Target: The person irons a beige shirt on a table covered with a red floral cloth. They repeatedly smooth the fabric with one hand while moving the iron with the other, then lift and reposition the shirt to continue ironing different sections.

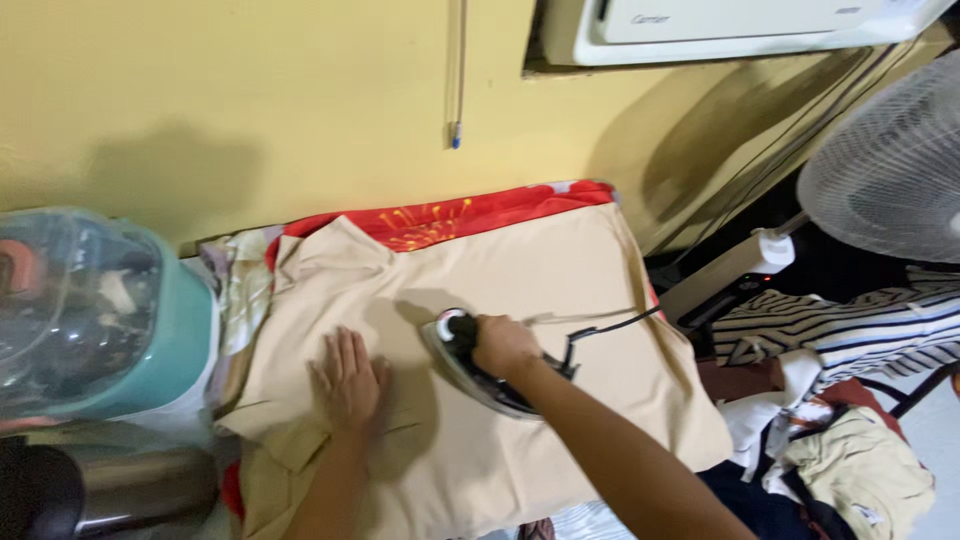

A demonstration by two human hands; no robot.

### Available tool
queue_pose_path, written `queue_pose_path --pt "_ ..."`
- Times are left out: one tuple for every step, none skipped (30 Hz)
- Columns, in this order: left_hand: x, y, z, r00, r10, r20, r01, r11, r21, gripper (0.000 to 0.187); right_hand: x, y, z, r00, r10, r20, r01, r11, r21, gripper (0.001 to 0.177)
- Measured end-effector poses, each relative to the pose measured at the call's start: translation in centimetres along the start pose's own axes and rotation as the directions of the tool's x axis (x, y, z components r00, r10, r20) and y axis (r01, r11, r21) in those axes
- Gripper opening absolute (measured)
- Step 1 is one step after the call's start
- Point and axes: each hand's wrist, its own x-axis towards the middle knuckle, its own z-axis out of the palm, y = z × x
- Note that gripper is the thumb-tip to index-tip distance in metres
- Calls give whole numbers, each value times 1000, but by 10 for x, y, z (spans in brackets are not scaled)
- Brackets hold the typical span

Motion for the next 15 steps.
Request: queue_pose_path --pt "-7 8 -2 998 -24 56 26 999 -30 79 3 21 -6 999 29 -23 -29 999 16 34" --pt "-16 14 -4 992 -43 117 50 997 -58 81 4 45 -10 997 64 -43 -62 997 34 34" --pt "-22 20 -5 982 -60 178 76 994 -84 84 7 69 -14 994 95 -50 -93 995 38 37" --pt "-24 24 -6 980 -62 190 83 991 -105 82 9 95 -20 990 128 -57 -125 991 41 39" --pt "-23 23 -6 977 -64 201 90 988 -126 81 10 120 -24 985 145 -93 -140 988 63 39" --pt "-22 22 -6 975 -66 214 99 984 -146 80 10 144 -29 978 163 -127 -153 985 85 39" --pt "-23 23 -6 977 -60 206 89 987 -134 80 11 169 -37 972 191 -137 -174 976 128 41" --pt "-22 23 -5 979 -56 196 81 989 -121 79 11 192 -46 965 216 -148 -190 967 172 43" --pt "-22 23 -5 981 -52 185 73 992 -107 79 9 213 -53 947 215 -238 -192 974 117 41" --pt "-22 22 -2 985 -49 165 68 991 -113 80 8 228 -56 922 208 -326 -199 978 60 40" --pt "-22 22 2 988 -45 146 63 991 -120 80 6 241 -58 911 296 -287 -261 953 155 38" --pt "-23 21 4 991 -46 127 61 991 -123 80 5 255 -65 896 376 -236 -319 915 245 35" --pt "-24 20 6 995 -33 94 45 991 -129 81 4 264 -68 876 449 -177 -377 866 330 33" --pt "-24 20 9 998 -20 58 27 990 -136 82 7 268 -69 885 433 -168 -363 871 331 32" --pt "-24 20 12 1000 -7 21 10 990 -142 82 10 270 -69 895 417 -160 -349 876 332 31"
